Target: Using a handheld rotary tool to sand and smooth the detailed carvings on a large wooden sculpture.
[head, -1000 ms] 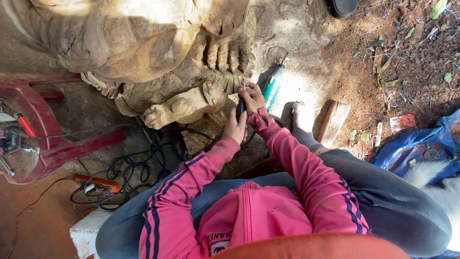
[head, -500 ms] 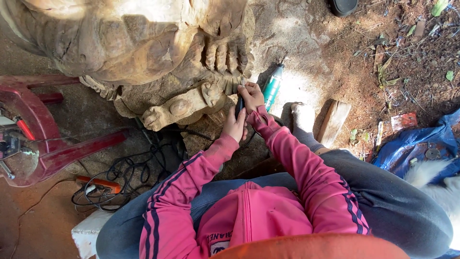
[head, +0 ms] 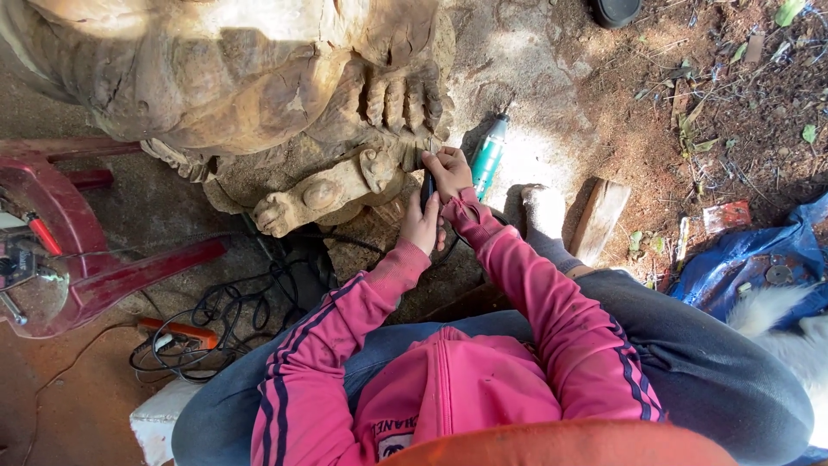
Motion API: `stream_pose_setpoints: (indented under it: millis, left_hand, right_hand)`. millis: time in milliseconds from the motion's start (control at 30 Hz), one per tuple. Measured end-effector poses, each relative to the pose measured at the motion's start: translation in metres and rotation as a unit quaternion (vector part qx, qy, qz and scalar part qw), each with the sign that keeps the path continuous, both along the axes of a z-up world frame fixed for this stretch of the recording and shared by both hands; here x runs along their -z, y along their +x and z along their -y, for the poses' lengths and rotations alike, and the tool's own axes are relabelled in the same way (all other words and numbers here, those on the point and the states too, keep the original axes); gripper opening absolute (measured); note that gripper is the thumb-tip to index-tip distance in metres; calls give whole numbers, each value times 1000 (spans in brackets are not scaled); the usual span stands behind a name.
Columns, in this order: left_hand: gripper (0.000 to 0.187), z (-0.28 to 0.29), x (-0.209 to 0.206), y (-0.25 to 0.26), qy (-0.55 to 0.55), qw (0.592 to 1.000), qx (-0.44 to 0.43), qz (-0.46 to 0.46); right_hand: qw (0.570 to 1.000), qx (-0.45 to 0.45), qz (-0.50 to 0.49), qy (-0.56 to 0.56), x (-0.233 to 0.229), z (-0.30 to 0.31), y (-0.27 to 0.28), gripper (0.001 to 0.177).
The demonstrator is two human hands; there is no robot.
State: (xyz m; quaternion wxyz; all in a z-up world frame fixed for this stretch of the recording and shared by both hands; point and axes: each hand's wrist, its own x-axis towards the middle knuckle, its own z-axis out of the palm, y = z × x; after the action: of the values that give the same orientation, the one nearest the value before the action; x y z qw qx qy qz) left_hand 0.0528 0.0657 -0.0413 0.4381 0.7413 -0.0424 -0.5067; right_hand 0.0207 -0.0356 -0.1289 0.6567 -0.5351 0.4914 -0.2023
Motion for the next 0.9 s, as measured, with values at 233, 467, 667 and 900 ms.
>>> stream_pose_setpoints:
  millis: [233,467,667,900]
  left_hand:
    - [43,-2,8,4,14,1000,3,-9]
    - [45,1,10,10,12,1000,-10,-27]
    - [42,-6,-4,15,24,998,47,-17]
    - [37,-8,-6,17,26,998,54,5]
  right_hand:
    - [1000,12,-10,23,-26,0,0,44]
    - [999,20,-35,19,-30,2,3,46]
    - [999,36,-21,21,-21,-7,-3,42]
    - [1000,15,-26,4,-5,-7,-1,39]
